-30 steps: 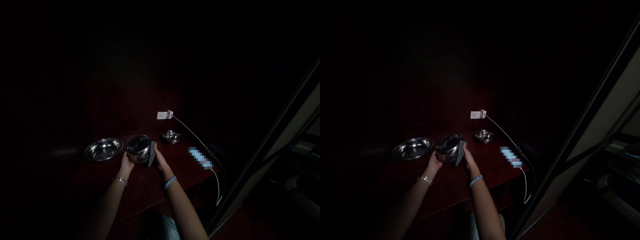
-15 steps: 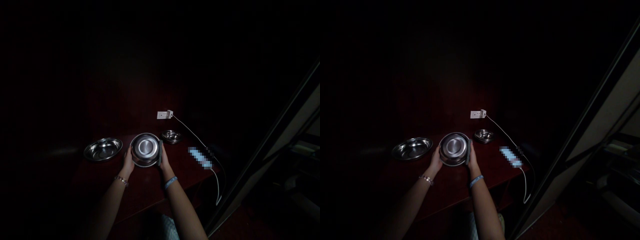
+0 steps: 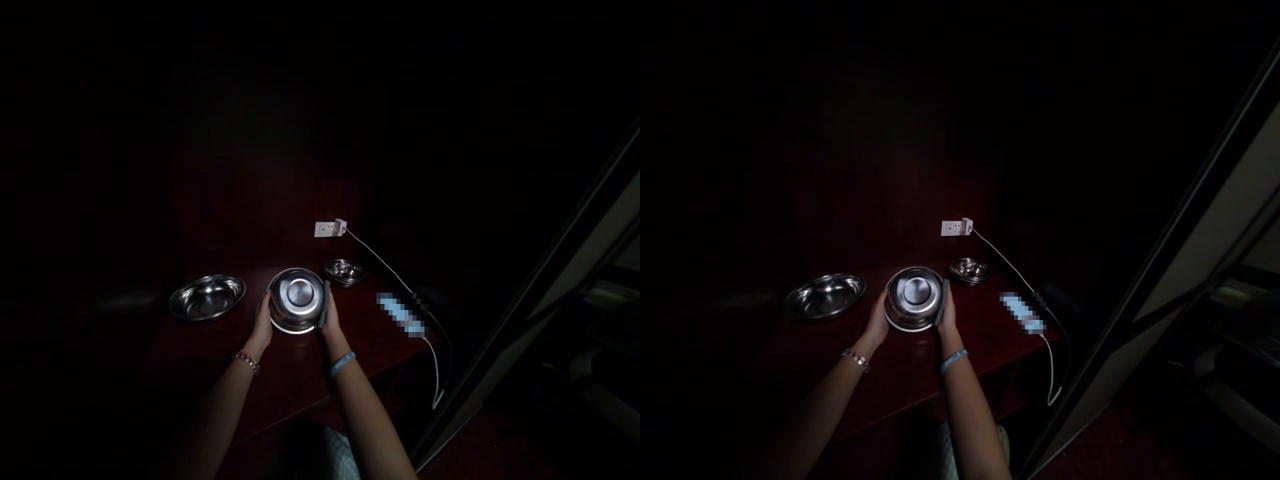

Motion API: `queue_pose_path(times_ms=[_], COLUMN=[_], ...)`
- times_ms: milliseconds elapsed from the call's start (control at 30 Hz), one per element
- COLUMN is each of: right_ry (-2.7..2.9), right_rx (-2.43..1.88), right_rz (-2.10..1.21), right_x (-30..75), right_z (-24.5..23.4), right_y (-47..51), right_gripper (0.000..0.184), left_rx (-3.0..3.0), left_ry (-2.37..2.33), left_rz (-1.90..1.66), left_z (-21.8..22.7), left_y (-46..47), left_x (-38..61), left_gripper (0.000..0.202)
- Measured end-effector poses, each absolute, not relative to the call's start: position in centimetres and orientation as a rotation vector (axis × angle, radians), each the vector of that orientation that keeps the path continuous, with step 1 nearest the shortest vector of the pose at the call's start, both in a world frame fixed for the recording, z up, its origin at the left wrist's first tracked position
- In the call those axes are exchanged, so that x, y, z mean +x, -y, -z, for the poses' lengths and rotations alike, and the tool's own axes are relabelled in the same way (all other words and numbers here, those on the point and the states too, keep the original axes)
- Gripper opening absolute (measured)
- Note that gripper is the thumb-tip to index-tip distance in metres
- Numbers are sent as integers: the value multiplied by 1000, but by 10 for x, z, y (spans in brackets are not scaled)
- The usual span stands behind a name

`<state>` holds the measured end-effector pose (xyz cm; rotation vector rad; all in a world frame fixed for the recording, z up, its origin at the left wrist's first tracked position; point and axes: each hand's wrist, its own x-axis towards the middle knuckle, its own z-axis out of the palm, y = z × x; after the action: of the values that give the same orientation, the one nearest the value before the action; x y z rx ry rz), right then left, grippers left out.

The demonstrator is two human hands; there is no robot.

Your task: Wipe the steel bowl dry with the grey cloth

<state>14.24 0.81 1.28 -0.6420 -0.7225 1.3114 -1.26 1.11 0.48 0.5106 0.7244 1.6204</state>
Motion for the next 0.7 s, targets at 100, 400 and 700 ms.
queue_pose_path(times_ms=[100, 400, 700], right_ry=[688, 574, 570], right_rx=[-641, -549, -551], right_rz=[-1305, -1338, -1356], right_x=[142, 140, 141], right_z=[-13, -16, -15], right_y=[-8, -7, -8], right_gripper=[39, 31, 31], left_rx=[535, 665, 671], left_ry=[-765, -788, -811], left_rz=[-1652, -1693, -1693], left_z=[-5, -2, 0], left_y=[-10, -12, -14], left_x=[-13, -14, -15], left_gripper=[18, 33, 35])
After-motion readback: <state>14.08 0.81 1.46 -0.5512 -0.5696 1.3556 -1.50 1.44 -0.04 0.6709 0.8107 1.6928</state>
